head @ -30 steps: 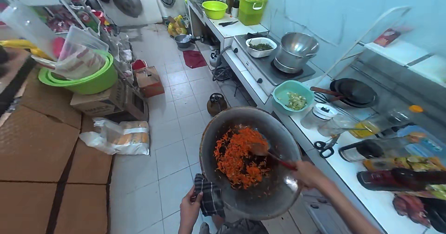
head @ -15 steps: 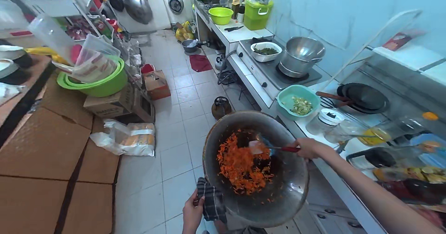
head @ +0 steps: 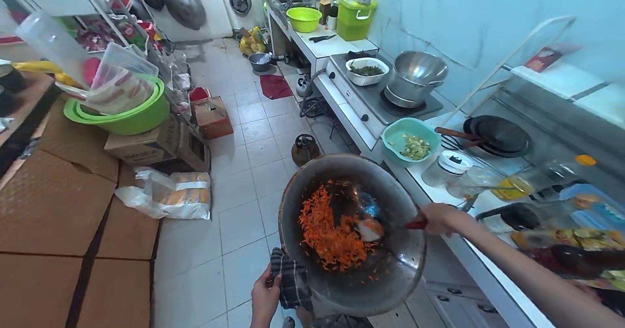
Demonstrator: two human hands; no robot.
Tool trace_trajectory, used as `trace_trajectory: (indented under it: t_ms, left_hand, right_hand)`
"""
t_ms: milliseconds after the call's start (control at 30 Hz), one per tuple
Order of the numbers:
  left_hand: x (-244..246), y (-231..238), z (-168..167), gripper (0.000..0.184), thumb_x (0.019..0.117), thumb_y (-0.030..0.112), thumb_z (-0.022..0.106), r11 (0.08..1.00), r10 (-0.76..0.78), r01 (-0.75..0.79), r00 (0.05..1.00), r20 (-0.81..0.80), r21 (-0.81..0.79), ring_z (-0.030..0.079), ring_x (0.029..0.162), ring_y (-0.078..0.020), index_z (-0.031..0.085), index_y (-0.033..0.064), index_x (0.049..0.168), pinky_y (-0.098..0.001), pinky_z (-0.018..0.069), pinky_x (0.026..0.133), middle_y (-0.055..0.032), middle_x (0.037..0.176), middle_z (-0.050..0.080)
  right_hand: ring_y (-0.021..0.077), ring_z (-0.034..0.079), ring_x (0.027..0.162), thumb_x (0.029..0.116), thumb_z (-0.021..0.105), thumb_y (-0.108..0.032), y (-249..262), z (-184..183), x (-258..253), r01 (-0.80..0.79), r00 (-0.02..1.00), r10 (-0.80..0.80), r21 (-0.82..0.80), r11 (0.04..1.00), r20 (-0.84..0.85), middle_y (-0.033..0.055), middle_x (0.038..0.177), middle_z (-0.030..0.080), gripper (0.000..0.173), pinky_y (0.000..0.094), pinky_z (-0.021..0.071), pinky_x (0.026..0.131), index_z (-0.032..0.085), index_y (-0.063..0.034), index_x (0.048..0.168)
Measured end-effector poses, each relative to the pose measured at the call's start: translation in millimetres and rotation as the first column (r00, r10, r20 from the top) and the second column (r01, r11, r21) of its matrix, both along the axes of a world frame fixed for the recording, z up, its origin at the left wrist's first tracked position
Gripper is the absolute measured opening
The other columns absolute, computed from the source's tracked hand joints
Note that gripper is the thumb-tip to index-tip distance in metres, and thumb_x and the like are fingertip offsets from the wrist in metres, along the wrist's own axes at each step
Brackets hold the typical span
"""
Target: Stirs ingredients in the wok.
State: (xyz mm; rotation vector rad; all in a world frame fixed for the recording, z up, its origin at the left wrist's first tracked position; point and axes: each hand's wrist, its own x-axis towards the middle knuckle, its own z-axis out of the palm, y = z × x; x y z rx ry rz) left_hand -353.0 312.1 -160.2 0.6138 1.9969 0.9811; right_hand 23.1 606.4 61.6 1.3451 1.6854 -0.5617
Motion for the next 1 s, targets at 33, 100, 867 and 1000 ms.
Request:
trace_trajectory:
  t_ms: [33, 100, 867, 1000]
  left_hand:
    - [0, 0, 0, 0.047, 0.0945, 0.005, 0.069, 1.000, -0.001, 0.001, 1.000, 0.000, -0.002, 0.074, 0.097, -0.0283, 0.060, -0.0017, 0.140, -0.0468, 0.0579, 0.093, -0.0208, 0.113, 0.074]
    - [1, -1, 1, 0.048, 0.0944, 0.005, 0.070, 1.000, 0.003, -0.003, 1.000, 0.004, -0.003, 0.074, 0.097, -0.0285, 0.059, -0.0020, 0.140, -0.0469, 0.0579, 0.093, -0.0214, 0.113, 0.073]
    - [-2, -2, -3, 0.046, 0.0959, 0.007, 0.069, 0.999, -0.009, 0.009, 1.000, 0.002, 0.040, 0.074, 0.097, -0.0292, 0.059, -0.0010, 0.141, -0.0475, 0.0581, 0.092, -0.0209, 0.113, 0.073]
    - [0, -4, -3, 0.047, 0.0962, 0.007, 0.069, 0.999, -0.009, 0.008, 1.000, 0.013, 0.045, 0.074, 0.097, -0.0277, 0.059, -0.0001, 0.141, -0.0458, 0.0584, 0.092, -0.0195, 0.114, 0.074]
  right_hand:
    - [0.0366, 0.070, 0.096, 0.0986, 0.068, -0.025, 1, -3, 5, 0.047, 0.998, -0.045, -0.042, 0.998, 0.050, 0.0211, 0.110, 0.071, 0.032, 0.0578, 0.0557, 0.085, 0.069, -0.0084, 0.127]
    - [0.0254, 0.065, 0.079, 0.1022, 0.060, -0.027, -9, -19, 4, 0.114, 0.992, -0.102, -0.179, 0.977, 0.073, 0.0154, 0.096, 0.069, 0.032, 0.0464, 0.0537, 0.074, 0.067, -0.0047, 0.123]
    - [0.0377, 0.069, 0.097, 0.1067, 0.049, -0.032, -132, -123, -91, 0.313, 0.840, -0.364, -0.189, 0.931, -0.402, 0.0241, 0.120, 0.067, 0.054, 0.0561, 0.0553, 0.086, 0.041, -0.0189, 0.158]
    - [0.0266, 0.064, 0.072, 0.1068, 0.051, -0.036, -81, -49, -34, 0.190, 0.931, -0.253, -0.245, 0.951, -0.264, 0.0170, 0.097, 0.069, 0.048, 0.0473, 0.0545, 0.071, 0.050, -0.0227, 0.152]
